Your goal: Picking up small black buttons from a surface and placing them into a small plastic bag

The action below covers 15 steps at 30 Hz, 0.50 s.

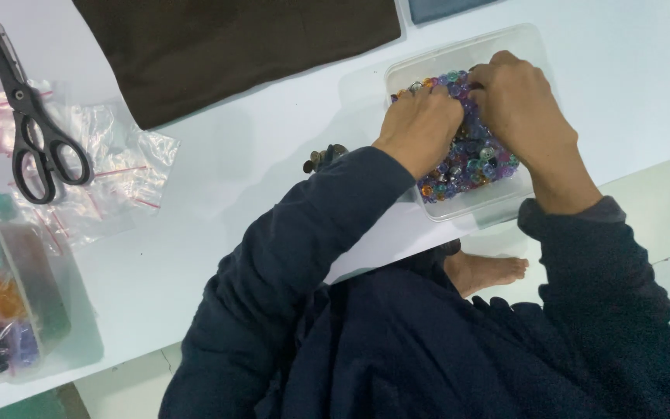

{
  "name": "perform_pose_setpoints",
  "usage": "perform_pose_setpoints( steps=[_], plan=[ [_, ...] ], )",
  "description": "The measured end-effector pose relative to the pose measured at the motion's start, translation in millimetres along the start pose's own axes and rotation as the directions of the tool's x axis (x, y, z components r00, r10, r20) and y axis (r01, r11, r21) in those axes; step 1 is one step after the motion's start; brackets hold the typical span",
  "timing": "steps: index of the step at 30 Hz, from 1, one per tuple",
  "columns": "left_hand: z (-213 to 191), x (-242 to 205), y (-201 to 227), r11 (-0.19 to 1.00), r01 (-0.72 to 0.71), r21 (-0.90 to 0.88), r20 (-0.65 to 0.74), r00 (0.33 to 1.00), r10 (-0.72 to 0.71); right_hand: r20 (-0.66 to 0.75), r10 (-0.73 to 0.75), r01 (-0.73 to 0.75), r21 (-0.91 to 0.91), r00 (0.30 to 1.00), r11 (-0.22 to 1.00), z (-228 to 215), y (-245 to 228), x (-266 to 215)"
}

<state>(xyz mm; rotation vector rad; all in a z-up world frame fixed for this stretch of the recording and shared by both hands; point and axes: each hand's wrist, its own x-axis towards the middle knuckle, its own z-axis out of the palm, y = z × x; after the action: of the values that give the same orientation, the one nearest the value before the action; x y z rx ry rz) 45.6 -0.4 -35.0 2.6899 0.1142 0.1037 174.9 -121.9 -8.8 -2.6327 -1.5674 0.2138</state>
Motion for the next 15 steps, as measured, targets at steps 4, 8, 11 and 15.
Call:
perform_pose_setpoints(
  steps=[4, 8, 11, 15],
  plan=[
    [-4, 1, -2, 0.991, 0.031, -0.129, -0.077, 0.996, -0.041, 0.045, 0.025, -0.028, 0.048, 0.999, 0.998, -16, -13, -6],
    [-4, 4, -8, 0.977, 0.037, -0.210, -0.132, 0.989, -0.066, 0.028, -0.084, 0.079, 0.145, 0.996, 0.986, -35, -23, -21],
    [-11, 1, -13, 0.927, -0.040, -0.373, -0.202, 0.979, -0.039, -0.024, -0.017, 0.025, 0.403, 1.000, 0.915, -56, -41, -36],
    [-45, -16, -8, 0.781, -0.125, -0.612, -0.227, 0.974, -0.022, -0.008, 0.187, -0.112, 0.776, 0.982, 0.621, -67, -63, -62]
  ],
)
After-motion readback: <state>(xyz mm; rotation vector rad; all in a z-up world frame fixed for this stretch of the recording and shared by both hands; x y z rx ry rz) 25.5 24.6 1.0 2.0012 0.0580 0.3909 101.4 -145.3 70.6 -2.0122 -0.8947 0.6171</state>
